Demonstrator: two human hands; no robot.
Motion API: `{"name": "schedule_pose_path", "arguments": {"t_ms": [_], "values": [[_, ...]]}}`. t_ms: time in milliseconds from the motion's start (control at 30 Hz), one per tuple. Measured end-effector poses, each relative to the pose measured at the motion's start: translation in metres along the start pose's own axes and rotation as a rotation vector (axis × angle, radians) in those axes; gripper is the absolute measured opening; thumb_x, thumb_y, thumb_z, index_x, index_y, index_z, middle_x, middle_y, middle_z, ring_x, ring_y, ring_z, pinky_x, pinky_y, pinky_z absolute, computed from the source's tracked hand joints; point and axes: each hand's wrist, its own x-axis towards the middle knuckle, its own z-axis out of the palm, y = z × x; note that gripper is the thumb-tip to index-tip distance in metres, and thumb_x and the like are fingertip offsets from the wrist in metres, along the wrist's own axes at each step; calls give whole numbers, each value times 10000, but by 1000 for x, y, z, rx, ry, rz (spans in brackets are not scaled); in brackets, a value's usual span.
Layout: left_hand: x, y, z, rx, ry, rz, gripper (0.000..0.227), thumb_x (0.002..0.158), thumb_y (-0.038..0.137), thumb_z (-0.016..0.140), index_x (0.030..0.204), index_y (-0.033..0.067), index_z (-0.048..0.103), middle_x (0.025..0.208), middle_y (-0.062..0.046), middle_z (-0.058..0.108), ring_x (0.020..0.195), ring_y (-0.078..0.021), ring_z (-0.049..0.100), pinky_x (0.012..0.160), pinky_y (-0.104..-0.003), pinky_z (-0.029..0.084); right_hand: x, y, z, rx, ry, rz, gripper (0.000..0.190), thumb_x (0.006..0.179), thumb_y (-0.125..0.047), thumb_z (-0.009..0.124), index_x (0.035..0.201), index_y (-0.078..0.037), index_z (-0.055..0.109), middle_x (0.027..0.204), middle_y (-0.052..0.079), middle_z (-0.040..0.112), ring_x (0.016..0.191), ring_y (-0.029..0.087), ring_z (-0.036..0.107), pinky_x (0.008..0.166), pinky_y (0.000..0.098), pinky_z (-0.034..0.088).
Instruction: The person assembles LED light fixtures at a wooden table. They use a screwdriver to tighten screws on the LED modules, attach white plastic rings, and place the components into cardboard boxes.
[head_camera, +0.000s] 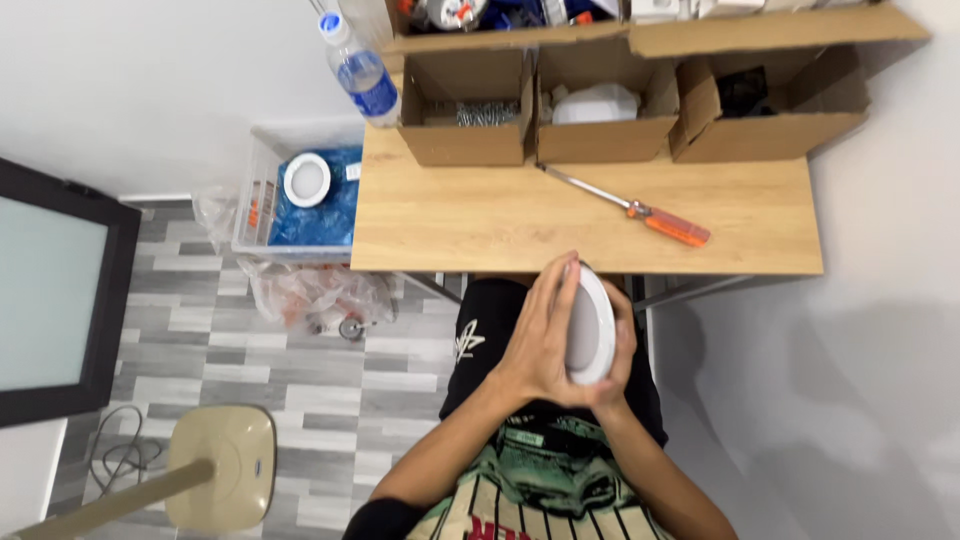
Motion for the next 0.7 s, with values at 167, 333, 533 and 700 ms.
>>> {"name": "schedule_pose_path", "arguments": {"t_ms": [167,333,533,700], "values": [[-6,-8,9,-22,118,-59,1323,758,752,642,1672,-135,285,1631,-442,388,1491,-627,451,1205,-666,420,18,-2,3,-51,-32,-94,624,1135,-368,310,1458,93,579,1376,278,643,1282,397,637,1126,515,454],[-24,-17,15,-50,152,-93,1311,739,733,631,1641,-167,322,1602,-454,423,1449,-631,496,1184,-670,453,11,2,6,3,-50,-115,599,1114,-367,398,1413,107,609,1314,283,667,1257,413,652,1077,524,473],[-31,-15,6,-121,84,-153,1310,754,711,649,1671,-149,280,1637,-467,361,1492,-645,432,1217,-682,398,3,-1,9,20,-60,-130,614,1104,-408,465,1413,100,620,1324,290,648,1294,449,628,1088,544,465],[-17,1,-7,-142,0,-98,1464,746,793,726,1748,-26,42,1755,-426,129,1599,-641,247,1288,-730,271,8,-21,22,73,-100,-74,573,1147,-399,463,1475,55,587,1398,247,625,1409,413,573,1167,535,416]]}}
